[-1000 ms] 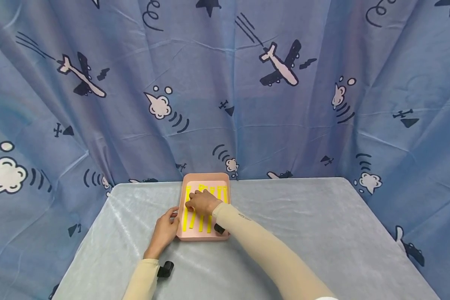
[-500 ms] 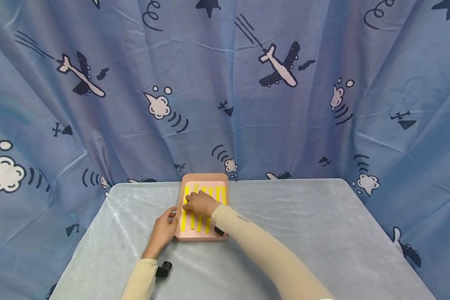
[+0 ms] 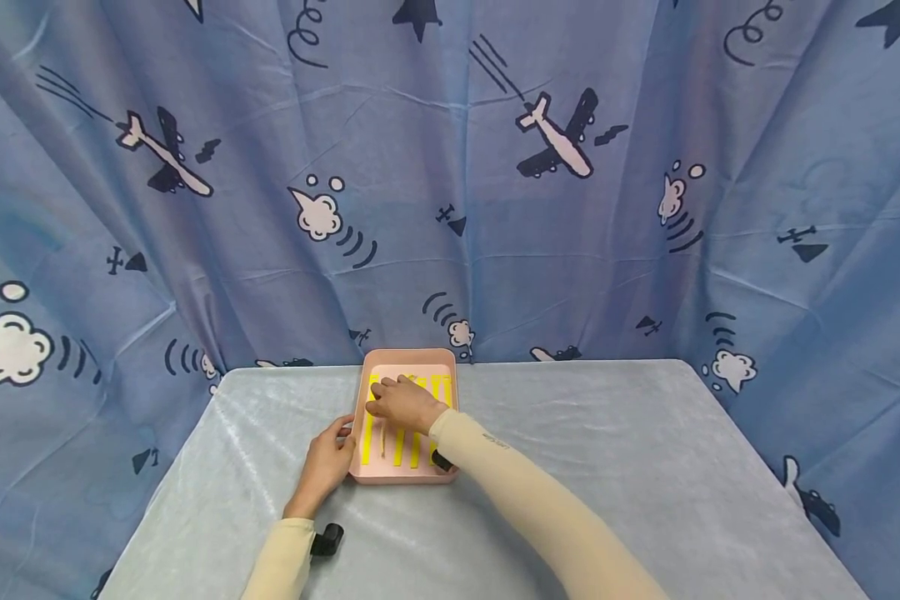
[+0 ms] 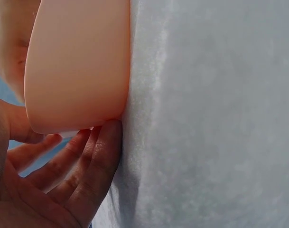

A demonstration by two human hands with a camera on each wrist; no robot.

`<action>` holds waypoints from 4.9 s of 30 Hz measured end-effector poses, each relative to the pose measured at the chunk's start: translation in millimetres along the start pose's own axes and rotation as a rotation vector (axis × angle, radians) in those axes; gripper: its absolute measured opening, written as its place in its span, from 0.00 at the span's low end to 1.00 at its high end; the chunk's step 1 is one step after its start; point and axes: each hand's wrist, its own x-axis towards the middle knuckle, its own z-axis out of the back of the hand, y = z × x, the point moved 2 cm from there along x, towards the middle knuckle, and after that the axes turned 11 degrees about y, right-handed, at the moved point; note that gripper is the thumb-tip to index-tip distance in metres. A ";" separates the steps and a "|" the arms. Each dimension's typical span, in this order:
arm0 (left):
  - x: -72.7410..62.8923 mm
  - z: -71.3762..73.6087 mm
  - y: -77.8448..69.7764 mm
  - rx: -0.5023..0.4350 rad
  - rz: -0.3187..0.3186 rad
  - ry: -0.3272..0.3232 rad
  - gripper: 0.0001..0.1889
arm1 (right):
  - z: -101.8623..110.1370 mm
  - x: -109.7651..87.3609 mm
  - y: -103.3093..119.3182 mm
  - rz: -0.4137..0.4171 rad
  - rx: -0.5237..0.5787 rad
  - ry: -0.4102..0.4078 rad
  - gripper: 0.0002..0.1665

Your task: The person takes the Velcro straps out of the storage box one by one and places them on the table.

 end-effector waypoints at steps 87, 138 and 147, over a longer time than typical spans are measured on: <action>-6.3 -2.1 -0.6 0.003 -0.019 -0.010 0.22 | -46.5 -149.5 -42.5 -0.456 1.894 -0.631 0.13; -1.2 -1.2 2.0 0.002 -0.015 -0.013 0.22 | -113.3 -118.3 -76.5 -0.786 1.770 -0.366 0.12; 0.1 -3.2 1.9 0.000 -0.029 -0.009 0.22 | -116.3 -119.1 -78.3 -0.803 1.751 -0.377 0.12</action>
